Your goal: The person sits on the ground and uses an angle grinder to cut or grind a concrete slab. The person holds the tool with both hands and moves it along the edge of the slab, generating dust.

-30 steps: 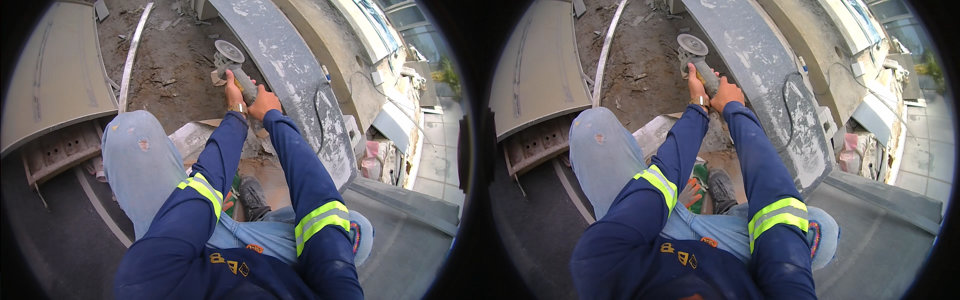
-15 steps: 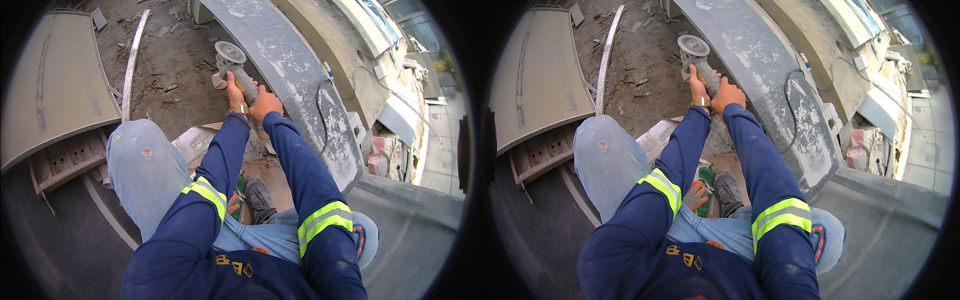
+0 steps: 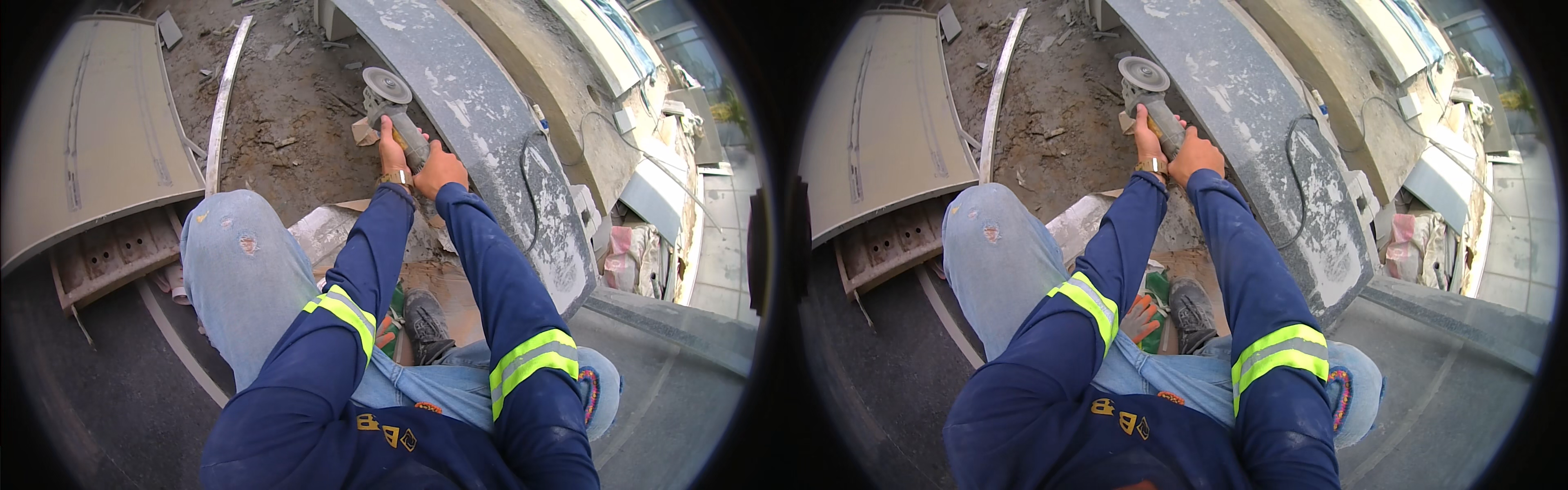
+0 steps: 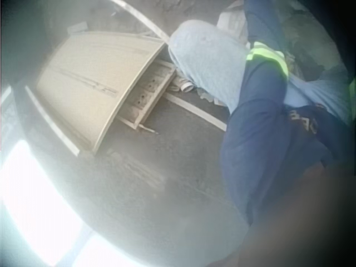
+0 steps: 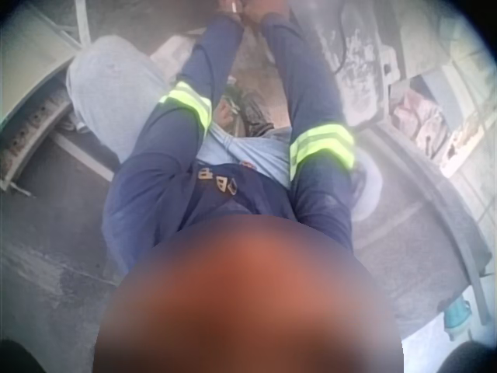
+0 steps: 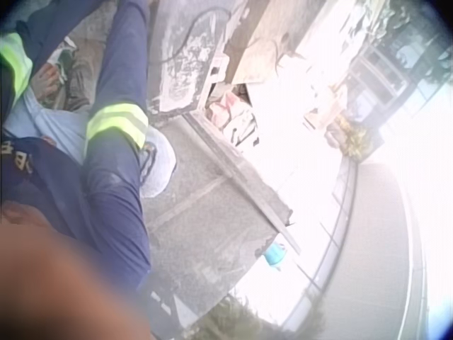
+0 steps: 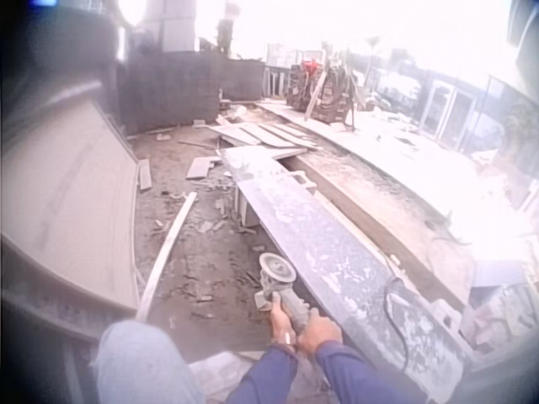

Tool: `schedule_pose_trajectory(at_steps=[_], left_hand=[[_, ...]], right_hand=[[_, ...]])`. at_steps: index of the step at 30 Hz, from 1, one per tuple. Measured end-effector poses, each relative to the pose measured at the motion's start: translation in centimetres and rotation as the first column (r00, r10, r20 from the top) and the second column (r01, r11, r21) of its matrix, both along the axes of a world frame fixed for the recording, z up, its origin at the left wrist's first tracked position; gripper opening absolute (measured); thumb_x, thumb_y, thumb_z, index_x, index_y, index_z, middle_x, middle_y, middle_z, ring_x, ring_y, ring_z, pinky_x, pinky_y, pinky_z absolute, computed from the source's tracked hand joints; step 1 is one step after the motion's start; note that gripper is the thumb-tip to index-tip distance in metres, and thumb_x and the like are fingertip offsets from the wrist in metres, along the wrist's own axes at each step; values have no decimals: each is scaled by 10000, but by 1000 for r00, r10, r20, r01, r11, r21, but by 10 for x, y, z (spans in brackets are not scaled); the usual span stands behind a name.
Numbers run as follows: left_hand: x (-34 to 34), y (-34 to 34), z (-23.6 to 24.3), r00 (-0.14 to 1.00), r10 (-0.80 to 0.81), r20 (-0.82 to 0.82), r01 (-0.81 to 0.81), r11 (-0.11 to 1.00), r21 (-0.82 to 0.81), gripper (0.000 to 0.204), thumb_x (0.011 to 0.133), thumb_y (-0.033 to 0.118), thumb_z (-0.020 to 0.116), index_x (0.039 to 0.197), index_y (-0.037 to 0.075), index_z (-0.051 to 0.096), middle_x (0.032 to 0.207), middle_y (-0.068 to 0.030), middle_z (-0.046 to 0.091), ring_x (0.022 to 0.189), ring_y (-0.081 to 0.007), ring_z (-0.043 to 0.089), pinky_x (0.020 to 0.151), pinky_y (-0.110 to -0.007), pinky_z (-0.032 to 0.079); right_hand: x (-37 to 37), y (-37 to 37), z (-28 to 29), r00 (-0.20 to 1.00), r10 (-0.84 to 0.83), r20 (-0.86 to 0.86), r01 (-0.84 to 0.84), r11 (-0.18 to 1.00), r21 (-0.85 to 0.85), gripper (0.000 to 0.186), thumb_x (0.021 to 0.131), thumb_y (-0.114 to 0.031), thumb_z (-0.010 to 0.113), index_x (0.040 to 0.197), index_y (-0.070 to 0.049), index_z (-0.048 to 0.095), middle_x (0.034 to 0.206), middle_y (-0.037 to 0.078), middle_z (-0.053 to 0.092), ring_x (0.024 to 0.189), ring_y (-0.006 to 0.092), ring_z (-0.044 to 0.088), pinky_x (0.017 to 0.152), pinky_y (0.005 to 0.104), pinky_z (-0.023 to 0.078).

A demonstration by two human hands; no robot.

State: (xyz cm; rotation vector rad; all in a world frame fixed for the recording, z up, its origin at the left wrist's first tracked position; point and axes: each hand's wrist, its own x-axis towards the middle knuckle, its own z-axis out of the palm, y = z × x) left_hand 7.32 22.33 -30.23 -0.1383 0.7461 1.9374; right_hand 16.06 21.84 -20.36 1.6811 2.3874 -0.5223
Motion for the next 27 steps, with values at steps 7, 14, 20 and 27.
schedule_pose_trajectory(at_steps=[7,14,20,27], left_hand=[[-1,-1,0,1000,-8,9,8,1000,-6,656,957,649,446,1048,15,586,857,-139,653,735,-273,675,681,-418,568],[-3,0,-3,999,-32,-9,32,999,-9,662,950,659,448,1041,19,591,865,-141,659,759,-276,682,699,-426,575],[-4,0,-7,999,-48,-12,48,999,-24,671,953,660,442,1046,12,590,871,-146,661,756,-279,682,696,-433,576],[-3,0,-4,999,-47,-5,47,999,-22,662,955,650,451,1055,11,588,878,-149,659,751,-281,680,695,-430,577]], right_hand=[[0,-2,1,1000,-15,-18,15,1000,-5,680,753,-362,763,1283,-38,487,1079,257,683,1021,413,671,900,475,537],[-2,-2,0,999,-29,-24,28,999,-16,698,745,-392,776,1276,-41,490,1078,253,685,1021,412,671,895,471,538],[-1,-2,-7,999,-33,-20,33,999,-9,687,744,-400,776,1261,-44,495,1077,257,684,1017,416,672,892,475,538],[1,-2,-8,999,-38,-35,38,999,2,690,741,-411,779,1251,-42,497,1074,259,684,1014,417,673,892,476,539]])
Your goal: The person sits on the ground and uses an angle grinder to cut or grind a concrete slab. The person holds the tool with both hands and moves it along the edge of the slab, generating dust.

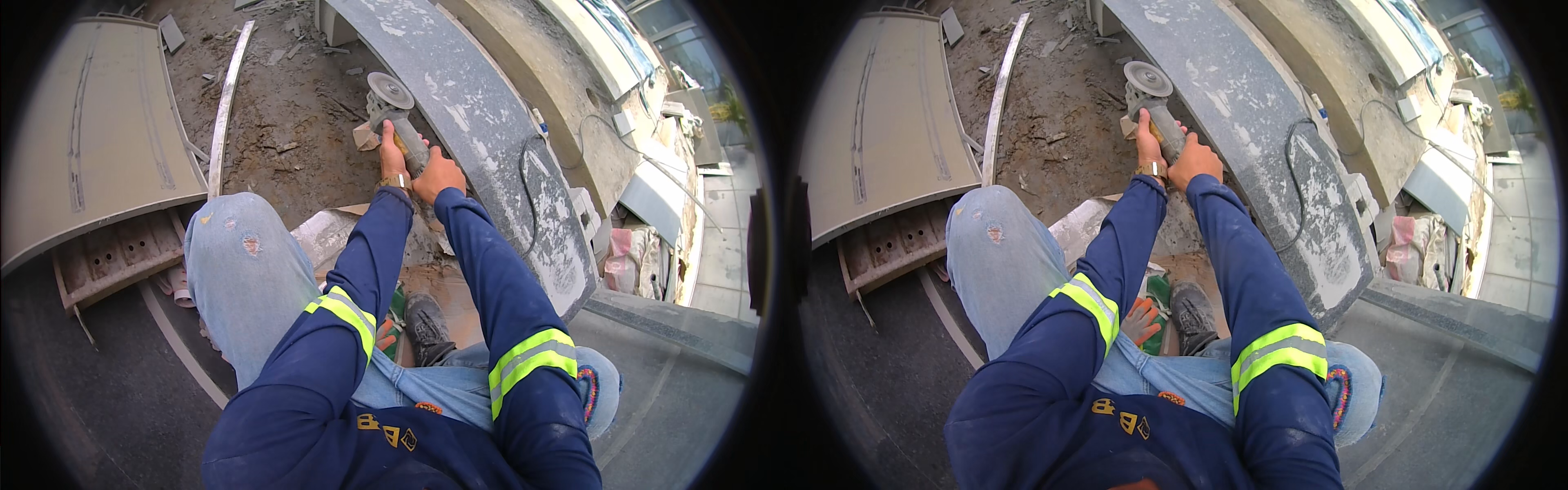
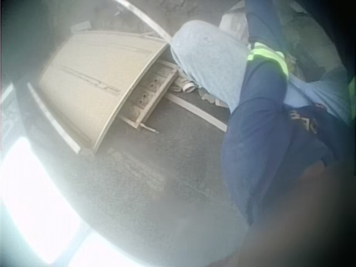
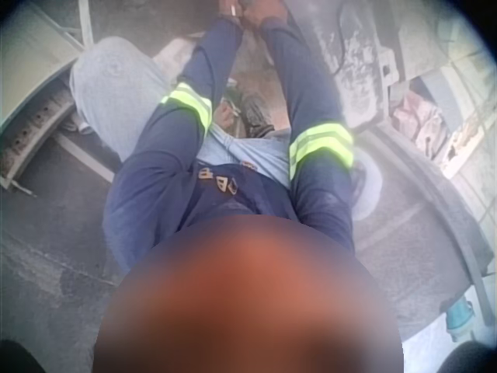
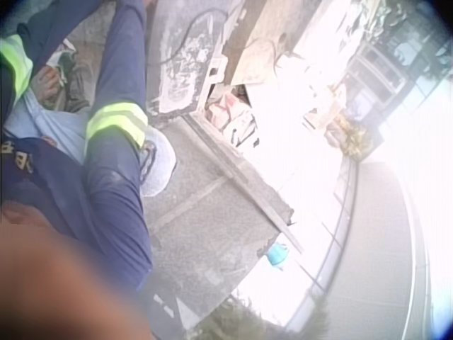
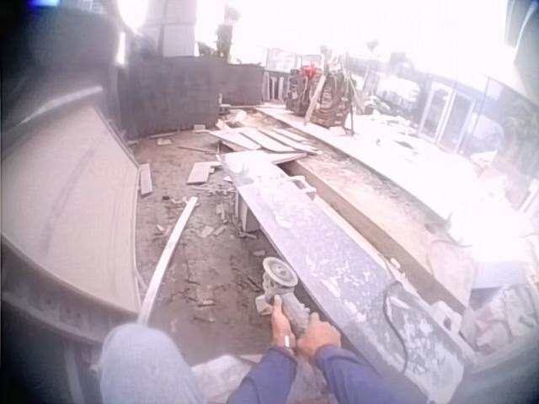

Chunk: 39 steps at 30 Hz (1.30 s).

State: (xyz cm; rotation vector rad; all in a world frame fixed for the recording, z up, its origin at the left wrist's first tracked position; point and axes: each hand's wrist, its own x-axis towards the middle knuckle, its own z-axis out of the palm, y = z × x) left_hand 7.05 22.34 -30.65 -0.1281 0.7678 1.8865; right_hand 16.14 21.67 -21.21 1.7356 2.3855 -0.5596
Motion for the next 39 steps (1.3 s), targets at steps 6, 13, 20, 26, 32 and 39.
schedule_pose_trajectory(at_steps=[6,13,20,26,32,39], left_hand=[[-1,2,-6,1000,-4,-14,4,1000,21,670,941,663,467,1026,11,596,869,-149,656,751,-288,678,694,-429,576],[0,5,-8,1000,-2,-8,3,1000,26,679,933,671,476,1025,9,597,866,-151,654,756,-292,678,704,-435,576],[-4,3,-8,1000,-21,-17,21,999,33,676,936,667,478,1044,10,590,884,-150,654,778,-293,678,711,-440,577],[-10,4,-8,997,-66,33,64,997,53,666,937,664,481,1051,18,594,876,-145,656,779,-293,671,718,-445,571],[-18,5,-6,996,-89,-19,89,995,48,657,943,658,478,1056,21,596,872,-147,655,779,-300,666,726,-447,569],[-22,7,-3,995,-101,7,101,995,18,652,951,647,473,1060,15,595,872,-154,656,779,-305,668,731,-450,570]], right_hand=[[-2,-1,6,1000,-4,24,4,1000,-18,682,750,-395,777,1258,-43,489,1096,251,679,1038,406,667,907,467,538],[-1,1,6,1000,-8,7,8,1000,-23,682,746,-388,777,1259,-42,490,1098,252,678,1041,407,666,913,470,535],[-3,1,5,1000,-15,-21,15,1000,-23,699,729,-387,779,1263,-36,494,1088,266,678,1032,420,665,913,476,532],[-8,0,13,1000,-31,1,31,997,-76,655,753,-348,779,1255,-45,487,1138,231,675,1087,382,656,949,445,530],[-14,1,11,999,-45,-22,43,996,-80,668,752,-352,779,1260,-29,487,1136,230,675,1080,383,657,947,445,532],[-18,2,13,998,-55,-27,53,996,-72,654,757,-344,778,1256,-33,492,1133,226,677,1083,383,656,944,441,532]])
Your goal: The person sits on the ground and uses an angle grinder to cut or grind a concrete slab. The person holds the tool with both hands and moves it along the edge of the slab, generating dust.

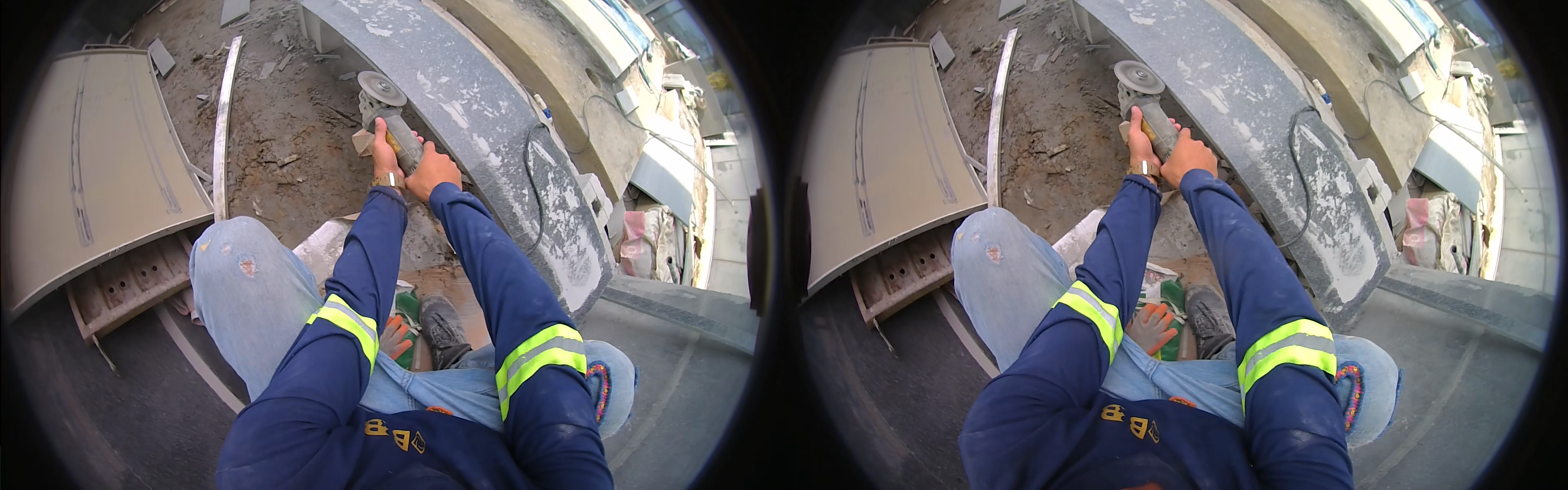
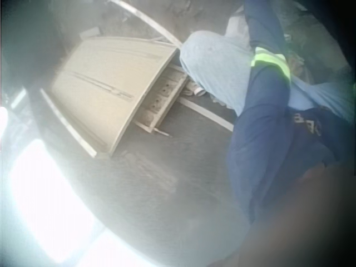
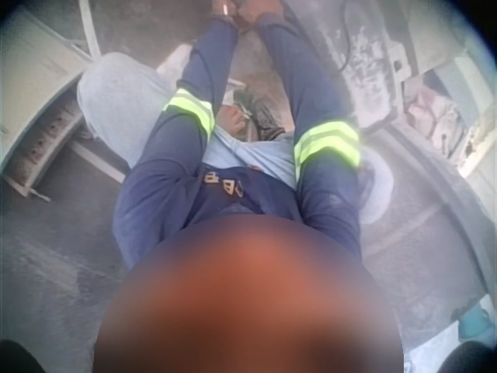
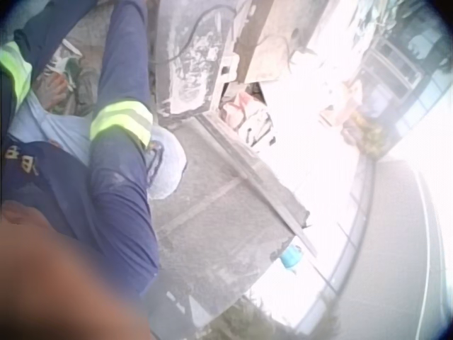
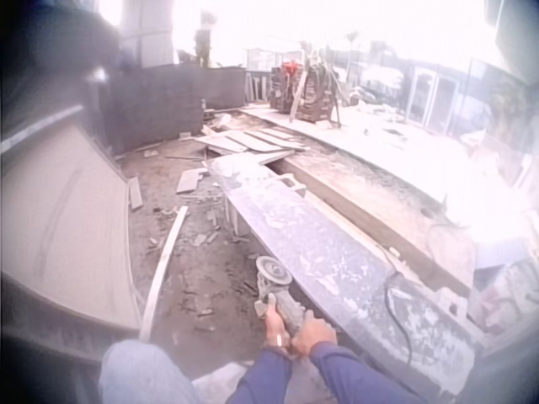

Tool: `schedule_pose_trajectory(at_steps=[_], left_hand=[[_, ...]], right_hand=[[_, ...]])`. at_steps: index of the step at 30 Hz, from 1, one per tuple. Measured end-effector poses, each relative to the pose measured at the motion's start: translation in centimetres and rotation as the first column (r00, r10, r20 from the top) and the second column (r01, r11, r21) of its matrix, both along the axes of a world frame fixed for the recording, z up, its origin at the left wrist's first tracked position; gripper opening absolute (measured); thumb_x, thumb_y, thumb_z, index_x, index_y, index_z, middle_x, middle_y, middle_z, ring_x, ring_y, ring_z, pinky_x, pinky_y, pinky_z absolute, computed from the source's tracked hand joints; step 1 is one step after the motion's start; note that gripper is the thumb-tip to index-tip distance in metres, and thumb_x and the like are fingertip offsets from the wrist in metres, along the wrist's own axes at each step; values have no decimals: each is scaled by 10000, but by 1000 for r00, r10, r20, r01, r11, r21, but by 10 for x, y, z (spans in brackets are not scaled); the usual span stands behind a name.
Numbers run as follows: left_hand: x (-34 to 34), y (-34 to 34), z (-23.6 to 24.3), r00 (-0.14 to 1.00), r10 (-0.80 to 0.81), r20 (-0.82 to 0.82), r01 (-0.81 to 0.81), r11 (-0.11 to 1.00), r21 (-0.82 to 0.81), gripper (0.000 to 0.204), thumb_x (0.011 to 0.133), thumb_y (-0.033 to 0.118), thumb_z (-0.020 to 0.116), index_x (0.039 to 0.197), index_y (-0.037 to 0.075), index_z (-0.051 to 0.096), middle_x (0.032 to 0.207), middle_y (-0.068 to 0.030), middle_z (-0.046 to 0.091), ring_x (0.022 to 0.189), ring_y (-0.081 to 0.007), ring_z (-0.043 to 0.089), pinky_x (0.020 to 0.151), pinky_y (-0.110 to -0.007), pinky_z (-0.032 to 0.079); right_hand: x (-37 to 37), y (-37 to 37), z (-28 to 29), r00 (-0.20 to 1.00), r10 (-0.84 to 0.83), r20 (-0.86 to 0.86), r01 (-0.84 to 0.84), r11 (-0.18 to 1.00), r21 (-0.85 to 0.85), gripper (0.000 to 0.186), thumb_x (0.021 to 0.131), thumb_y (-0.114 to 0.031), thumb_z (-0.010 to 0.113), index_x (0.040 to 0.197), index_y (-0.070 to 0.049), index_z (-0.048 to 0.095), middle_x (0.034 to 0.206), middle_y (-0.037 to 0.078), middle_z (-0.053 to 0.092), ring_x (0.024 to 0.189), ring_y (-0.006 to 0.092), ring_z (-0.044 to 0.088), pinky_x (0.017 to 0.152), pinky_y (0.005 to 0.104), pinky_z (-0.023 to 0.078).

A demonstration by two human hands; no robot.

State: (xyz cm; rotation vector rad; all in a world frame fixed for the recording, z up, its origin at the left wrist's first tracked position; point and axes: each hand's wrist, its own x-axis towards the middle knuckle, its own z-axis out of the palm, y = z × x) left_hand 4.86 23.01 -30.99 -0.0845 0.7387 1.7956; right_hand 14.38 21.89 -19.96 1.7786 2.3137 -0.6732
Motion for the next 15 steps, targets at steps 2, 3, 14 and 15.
schedule_pose_trajectory(at_steps=[2,3,14,15], left_hand=[[-1,0,1,1000,-3,-10,3,1000,-8,655,951,645,475,1063,11,594,878,-159,658,777,-308,669,730,-451,571],[-2,0,2,1000,-2,-5,2,1000,-7,653,952,642,476,1064,10,594,880,-161,660,776,-310,670,729,-452,571],[-14,8,3,999,-16,-30,17,1000,12,636,959,615,489,1056,-4,596,886,-185,672,782,-320,679,734,-459,577],[-14,8,2,999,-16,-30,17,1000,11,636,959,615,489,1056,-4,596,886,-185,672,782,-320,679,734,-459,577]], right_hand=[[-1,1,0,1000,-3,1,3,1000,-13,659,758,-345,779,1262,-33,490,1136,225,676,1083,382,656,945,439,531],[-1,1,0,1000,-1,-2,1,1000,-10,665,758,-347,779,1267,-33,488,1137,225,676,1084,381,656,946,439,530],[-10,9,-1,1000,-7,-15,7,1000,-12,683,755,-367,791,1265,-33,486,1141,224,676,1092,378,655,953,439,527],[-11,10,-2,1000,-6,-4,6,1000,-18,694,759,-377,788,1281,-37,482,1148,221,675,1099,377,653,960,437,526]])
